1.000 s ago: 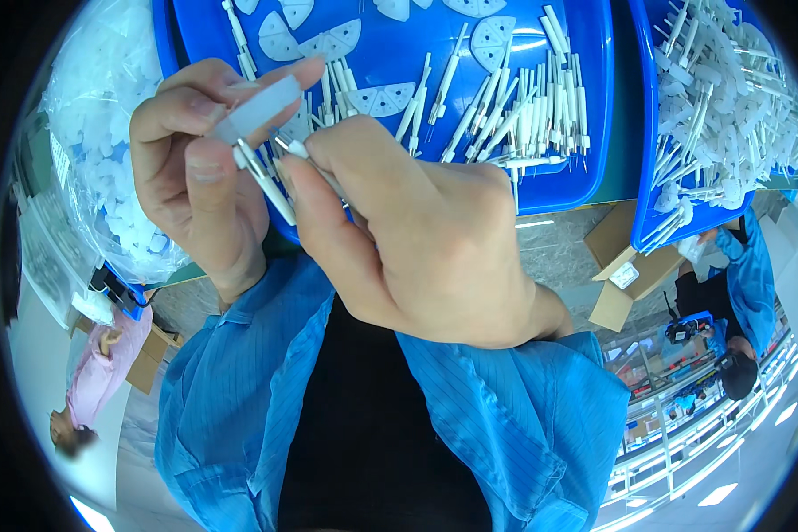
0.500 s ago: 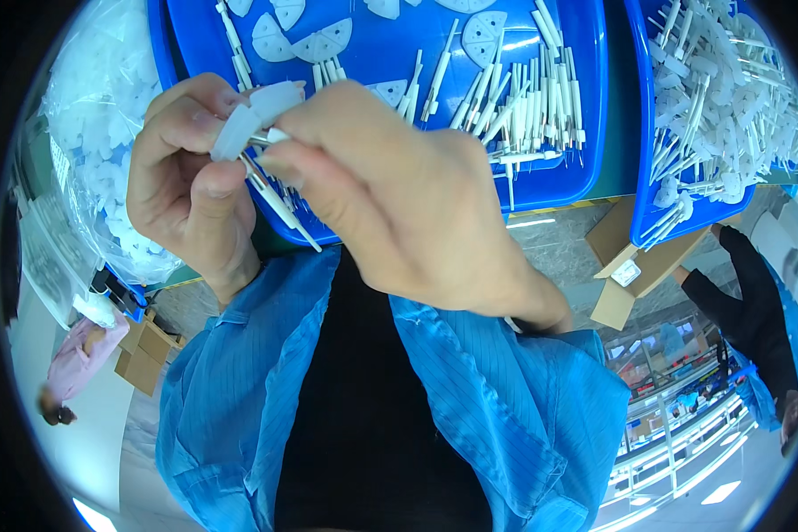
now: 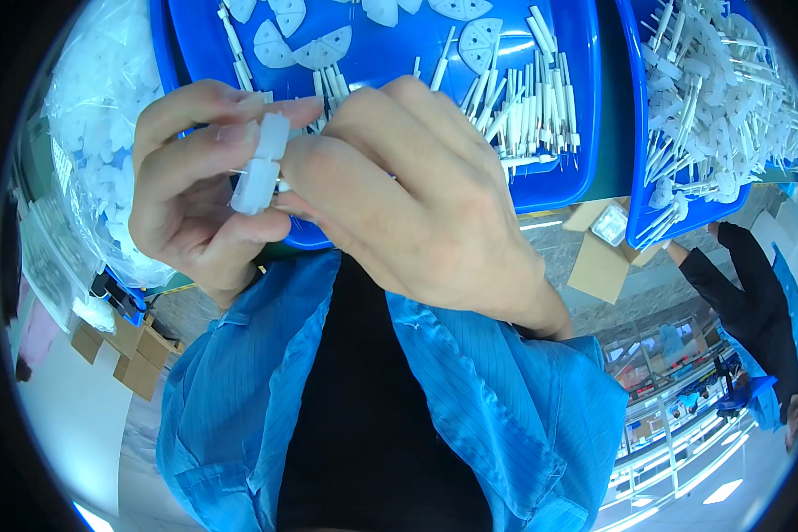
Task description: The person assembles small white plastic components by inserting thin white rods into the holes of semi-circular plastic pieces. The person picks up a piece from a blue tray, inserts a rod, and places the assembled unit into a separate blue tray. This repetitive process continues throughout the video.
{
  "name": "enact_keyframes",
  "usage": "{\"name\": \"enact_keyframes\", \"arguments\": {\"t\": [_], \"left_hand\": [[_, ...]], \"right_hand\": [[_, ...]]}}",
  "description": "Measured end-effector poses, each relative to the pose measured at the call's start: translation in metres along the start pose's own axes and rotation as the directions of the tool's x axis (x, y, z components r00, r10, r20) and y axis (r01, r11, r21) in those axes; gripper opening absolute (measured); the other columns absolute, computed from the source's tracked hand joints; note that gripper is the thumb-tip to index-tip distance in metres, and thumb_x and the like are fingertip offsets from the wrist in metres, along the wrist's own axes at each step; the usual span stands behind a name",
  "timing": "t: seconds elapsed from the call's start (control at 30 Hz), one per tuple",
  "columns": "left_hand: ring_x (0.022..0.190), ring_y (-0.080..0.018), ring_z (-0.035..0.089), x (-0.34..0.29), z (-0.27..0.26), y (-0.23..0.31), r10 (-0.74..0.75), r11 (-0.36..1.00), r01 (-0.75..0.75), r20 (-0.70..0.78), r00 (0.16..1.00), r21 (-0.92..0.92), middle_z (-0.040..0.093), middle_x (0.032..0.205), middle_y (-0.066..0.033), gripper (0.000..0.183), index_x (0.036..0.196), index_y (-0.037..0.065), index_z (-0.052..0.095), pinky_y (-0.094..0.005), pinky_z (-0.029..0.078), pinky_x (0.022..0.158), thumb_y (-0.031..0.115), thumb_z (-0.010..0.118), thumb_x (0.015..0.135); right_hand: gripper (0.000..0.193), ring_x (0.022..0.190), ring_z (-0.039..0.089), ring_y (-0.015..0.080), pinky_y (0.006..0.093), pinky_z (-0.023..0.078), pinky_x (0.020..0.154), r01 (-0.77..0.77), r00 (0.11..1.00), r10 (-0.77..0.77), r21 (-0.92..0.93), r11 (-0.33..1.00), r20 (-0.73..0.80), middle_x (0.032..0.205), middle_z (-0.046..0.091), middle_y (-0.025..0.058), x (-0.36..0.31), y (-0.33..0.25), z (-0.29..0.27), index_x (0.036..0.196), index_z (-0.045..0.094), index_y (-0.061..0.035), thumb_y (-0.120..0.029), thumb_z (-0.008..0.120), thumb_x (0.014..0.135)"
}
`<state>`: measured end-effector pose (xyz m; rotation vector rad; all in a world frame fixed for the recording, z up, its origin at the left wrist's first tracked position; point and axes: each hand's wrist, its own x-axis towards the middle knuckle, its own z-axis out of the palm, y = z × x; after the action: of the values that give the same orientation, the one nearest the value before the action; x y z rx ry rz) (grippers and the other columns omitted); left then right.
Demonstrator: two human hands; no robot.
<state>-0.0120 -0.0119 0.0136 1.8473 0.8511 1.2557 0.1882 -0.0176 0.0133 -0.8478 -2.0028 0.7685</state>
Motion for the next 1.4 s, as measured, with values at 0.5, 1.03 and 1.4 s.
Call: {"name": "enact_keyframes", "arguments": {"t": [0.5,1.03,1.4], "left_hand": [[0.084,-0.0321,0.070,-0.004,0.005,-0.001,0.073,0.995,-0.066,-0.098,0.993,0.069,0.057,0.107,-0.0211,0.031,0.095,0.001,0.064,-0.0341,0.060,0.074,0.011,0.082,0.072],[0.082,-0.0366,0.070,-0.009,0.003,0.009,0.272,0.922,-0.260,-0.005,0.962,0.287,0.059,0.098,-0.0239,0.036,0.093,-0.007,0.060,-0.0420,0.062,0.073,-0.005,0.082,0.065],[0.086,-0.0260,0.069,-0.004,0.001,-0.001,0.198,0.974,-0.189,-0.070,0.978,0.126,0.064,0.095,-0.0205,0.086,0.135,0.005,0.034,-0.0459,0.061,0.077,-0.010,0.082,0.064]], "right_hand": [[0.017,0.067,0.046,0.0257,0.0334,0.037,0.061,-0.088,0.996,0.087,0.112,0.990,0.011,0.076,0.050,0.0114,0.022,-0.014,-0.002,0.087,0.063,0.0018,-0.004,0.068,0.071],[0.021,0.057,0.053,0.0076,0.0234,0.037,0.049,-0.597,0.802,0.560,0.244,0.764,0.209,0.070,0.063,0.0058,0.029,-0.030,-0.018,0.092,0.068,0.0022,-0.016,0.058,0.094],[0.015,0.057,0.056,0.0094,0.0243,0.043,0.051,-0.553,0.833,0.550,-0.130,0.823,-0.063,0.066,0.061,0.0068,0.069,-0.001,-0.010,0.085,0.062,0.0045,-0.010,0.062,0.089]]}}
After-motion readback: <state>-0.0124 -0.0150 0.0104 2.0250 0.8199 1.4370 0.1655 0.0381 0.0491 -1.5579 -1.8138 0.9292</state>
